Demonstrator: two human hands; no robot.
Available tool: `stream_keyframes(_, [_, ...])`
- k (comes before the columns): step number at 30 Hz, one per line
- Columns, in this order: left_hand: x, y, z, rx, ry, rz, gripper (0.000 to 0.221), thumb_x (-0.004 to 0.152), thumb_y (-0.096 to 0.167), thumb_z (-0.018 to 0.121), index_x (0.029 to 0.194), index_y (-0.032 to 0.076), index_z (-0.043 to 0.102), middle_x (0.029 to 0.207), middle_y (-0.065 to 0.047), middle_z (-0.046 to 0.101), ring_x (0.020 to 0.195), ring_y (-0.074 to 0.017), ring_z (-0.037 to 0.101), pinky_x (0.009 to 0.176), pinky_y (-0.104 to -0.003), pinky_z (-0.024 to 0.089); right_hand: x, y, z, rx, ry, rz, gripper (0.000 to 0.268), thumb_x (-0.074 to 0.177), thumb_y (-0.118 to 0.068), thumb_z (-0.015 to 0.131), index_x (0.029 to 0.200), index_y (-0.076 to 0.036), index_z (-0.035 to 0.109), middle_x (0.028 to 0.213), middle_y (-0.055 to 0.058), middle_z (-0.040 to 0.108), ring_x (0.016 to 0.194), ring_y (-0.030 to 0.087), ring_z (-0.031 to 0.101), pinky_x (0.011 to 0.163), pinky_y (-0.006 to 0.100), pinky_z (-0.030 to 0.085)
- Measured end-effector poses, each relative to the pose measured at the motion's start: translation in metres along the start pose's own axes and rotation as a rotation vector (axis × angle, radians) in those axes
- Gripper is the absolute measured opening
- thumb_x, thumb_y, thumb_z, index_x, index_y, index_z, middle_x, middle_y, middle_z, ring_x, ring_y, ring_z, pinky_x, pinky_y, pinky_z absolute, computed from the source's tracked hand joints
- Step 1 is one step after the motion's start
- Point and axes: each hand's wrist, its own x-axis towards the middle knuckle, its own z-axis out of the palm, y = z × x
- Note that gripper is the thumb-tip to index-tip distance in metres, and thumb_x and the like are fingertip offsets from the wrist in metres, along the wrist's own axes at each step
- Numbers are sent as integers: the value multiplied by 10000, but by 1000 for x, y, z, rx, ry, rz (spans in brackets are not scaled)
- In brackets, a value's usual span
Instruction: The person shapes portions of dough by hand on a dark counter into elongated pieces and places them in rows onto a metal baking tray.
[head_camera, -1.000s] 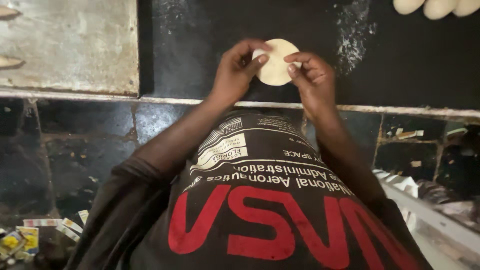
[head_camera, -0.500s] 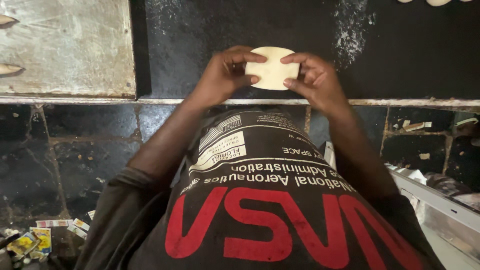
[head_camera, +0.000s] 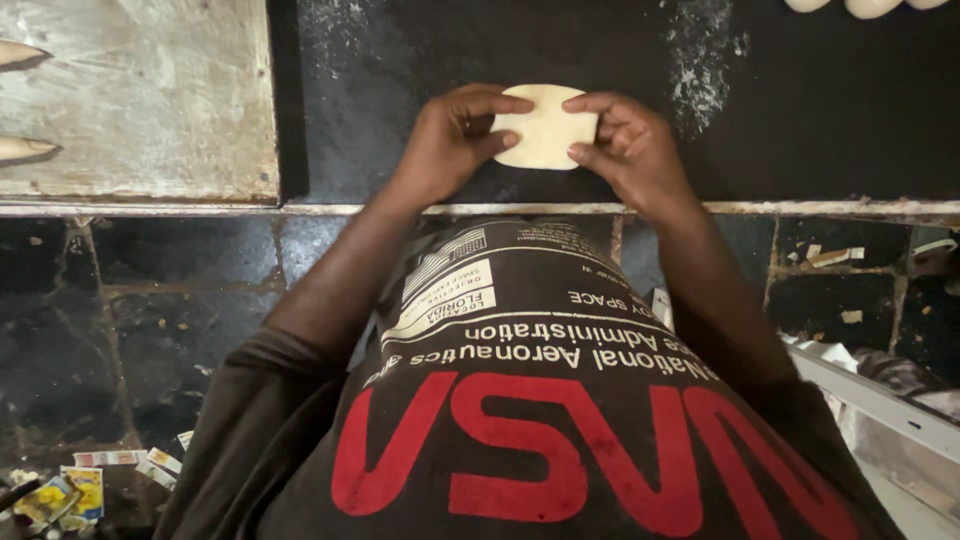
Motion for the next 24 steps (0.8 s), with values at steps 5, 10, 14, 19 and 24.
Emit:
stream_keyframes(5, [2, 14, -5, 26, 33, 114, 317, 940, -22, 810, 1236, 84, 770, 1212, -54, 695, 852, -42, 578, 724, -213, 507, 2, -19, -16, -57, -28, -79, 365, 1010, 106, 677, 1350, -11, 615, 1123, 52, 696, 1046, 87, 669, 912, 246, 571])
stream_keyframes(10, [17, 21, -5, 648, 234, 346, 342, 884, 23, 818, 1208, 119, 761, 1095, -88, 662, 944, -250, 616, 880, -415, 495, 30, -22, -21, -595, 25, -109, 340, 989, 28, 772, 1315, -26, 692, 1102, 124, 618, 934, 151, 625, 808, 262, 558])
stream_keyframes(14, [8, 22, -6, 821, 273, 302, 401, 928, 37, 790, 1305, 120, 683, 1283, -118, 631, 1191, -367, 570, 1026, -483, 476, 24, -34, -18, -908, 306, -117, 195, 1062, -66, 746, 1256, -67, 740, 1190, 138, 628, 972, 215, 715, 835, 312, 598])
stream_keyframes(19, [9, 9, 20, 993, -70, 332, 706, 1043, 305, 646, 1599, -16, 350, 1672, -175, 303, 1563, -358, 254, 1270, -562, 215, 25, -12, 9, -1298, -11, -205, 729, 1086, -538, 541, 1535, 27, 434, 1603, 225, 373, 1486, 390, 369, 1177, 602, 263])
stream_keyframes(24, [16, 8, 19, 1148, -214, 157, 760, 1124, 484, 491, 1672, 21, 241, 1749, -139, 146, 1620, -292, 64, 1288, -611, 33, 27, -8, 17, -1379, -203, 63, 1144, 921, -827, 339, 1664, 17, 128, 1753, 197, 71, 1631, 334, 27, 1225, 704, -68])
